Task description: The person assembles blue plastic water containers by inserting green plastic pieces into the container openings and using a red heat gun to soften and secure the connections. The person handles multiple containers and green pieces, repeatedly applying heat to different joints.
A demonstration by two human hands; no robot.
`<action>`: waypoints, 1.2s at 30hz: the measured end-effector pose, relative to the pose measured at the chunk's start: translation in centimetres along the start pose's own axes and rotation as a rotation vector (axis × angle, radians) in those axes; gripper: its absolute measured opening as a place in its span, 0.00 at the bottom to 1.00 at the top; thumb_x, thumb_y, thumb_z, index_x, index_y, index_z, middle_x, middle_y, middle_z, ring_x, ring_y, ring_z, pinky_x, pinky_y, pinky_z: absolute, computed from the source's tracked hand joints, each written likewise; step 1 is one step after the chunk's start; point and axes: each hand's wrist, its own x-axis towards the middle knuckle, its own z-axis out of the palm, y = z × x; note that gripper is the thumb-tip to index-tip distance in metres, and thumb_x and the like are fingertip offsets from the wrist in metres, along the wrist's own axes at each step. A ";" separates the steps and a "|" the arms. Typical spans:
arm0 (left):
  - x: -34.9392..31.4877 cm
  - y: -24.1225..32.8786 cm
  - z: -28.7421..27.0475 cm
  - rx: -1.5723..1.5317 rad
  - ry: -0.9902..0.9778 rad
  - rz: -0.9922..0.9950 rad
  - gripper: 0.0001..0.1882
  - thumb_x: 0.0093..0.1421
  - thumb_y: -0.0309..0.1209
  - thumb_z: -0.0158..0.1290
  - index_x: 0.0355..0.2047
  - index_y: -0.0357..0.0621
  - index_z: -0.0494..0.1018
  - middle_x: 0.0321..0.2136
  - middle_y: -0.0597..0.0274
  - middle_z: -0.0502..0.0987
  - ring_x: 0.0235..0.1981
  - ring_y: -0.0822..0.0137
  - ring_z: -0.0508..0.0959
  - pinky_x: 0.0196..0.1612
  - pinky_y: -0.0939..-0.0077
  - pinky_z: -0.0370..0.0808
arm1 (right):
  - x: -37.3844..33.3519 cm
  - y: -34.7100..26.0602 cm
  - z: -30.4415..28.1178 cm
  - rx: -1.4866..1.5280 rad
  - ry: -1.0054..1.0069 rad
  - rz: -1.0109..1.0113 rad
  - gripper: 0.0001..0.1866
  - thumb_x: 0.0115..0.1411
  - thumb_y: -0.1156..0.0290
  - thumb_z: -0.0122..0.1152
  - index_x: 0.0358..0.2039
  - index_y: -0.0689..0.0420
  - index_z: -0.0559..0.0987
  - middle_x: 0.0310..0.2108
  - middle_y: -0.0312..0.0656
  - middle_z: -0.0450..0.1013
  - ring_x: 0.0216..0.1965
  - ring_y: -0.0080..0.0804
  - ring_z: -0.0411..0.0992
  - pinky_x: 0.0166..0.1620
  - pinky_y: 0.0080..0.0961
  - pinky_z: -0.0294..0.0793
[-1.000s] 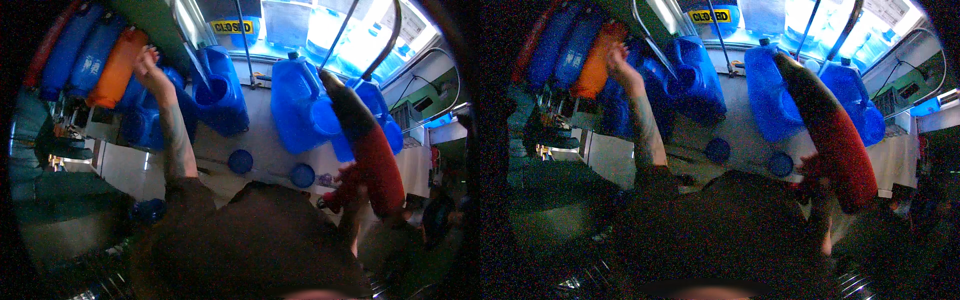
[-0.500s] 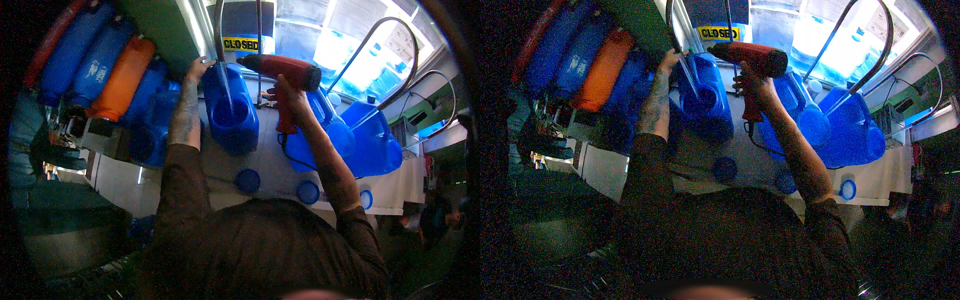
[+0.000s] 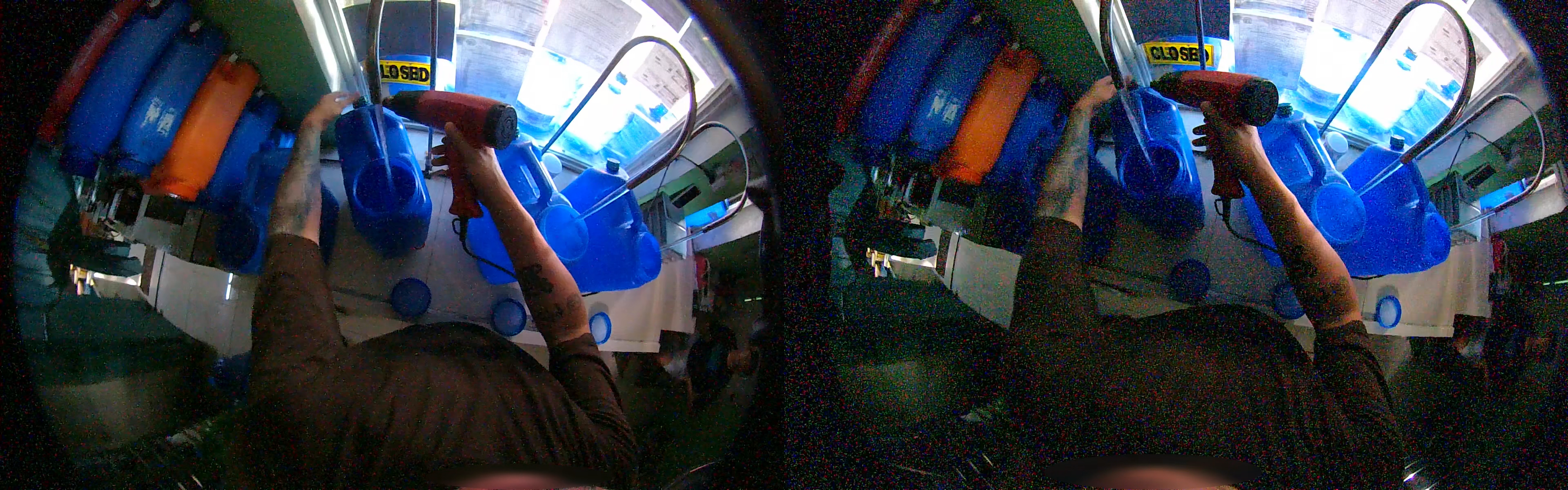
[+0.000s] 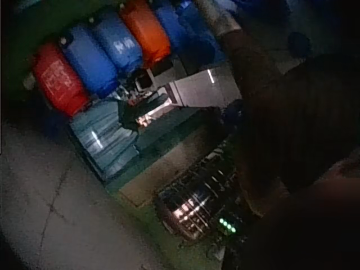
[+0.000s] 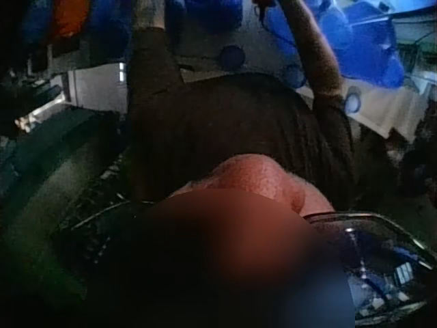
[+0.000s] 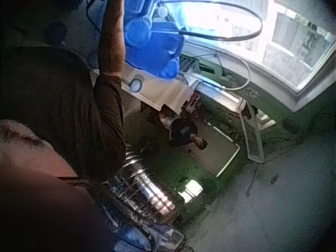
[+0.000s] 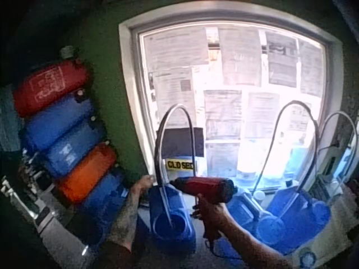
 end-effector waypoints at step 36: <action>8.3 4.2 -1.8 0.417 -0.532 -0.105 0.23 0.60 0.49 0.55 0.47 0.45 0.72 0.26 0.65 0.75 0.23 0.72 0.72 0.25 0.78 0.69 | -36.6 0.2 -16.3 -0.544 0.289 0.357 0.24 0.44 0.68 0.75 0.43 0.56 0.76 0.30 0.36 0.76 0.23 0.24 0.70 0.25 0.23 0.71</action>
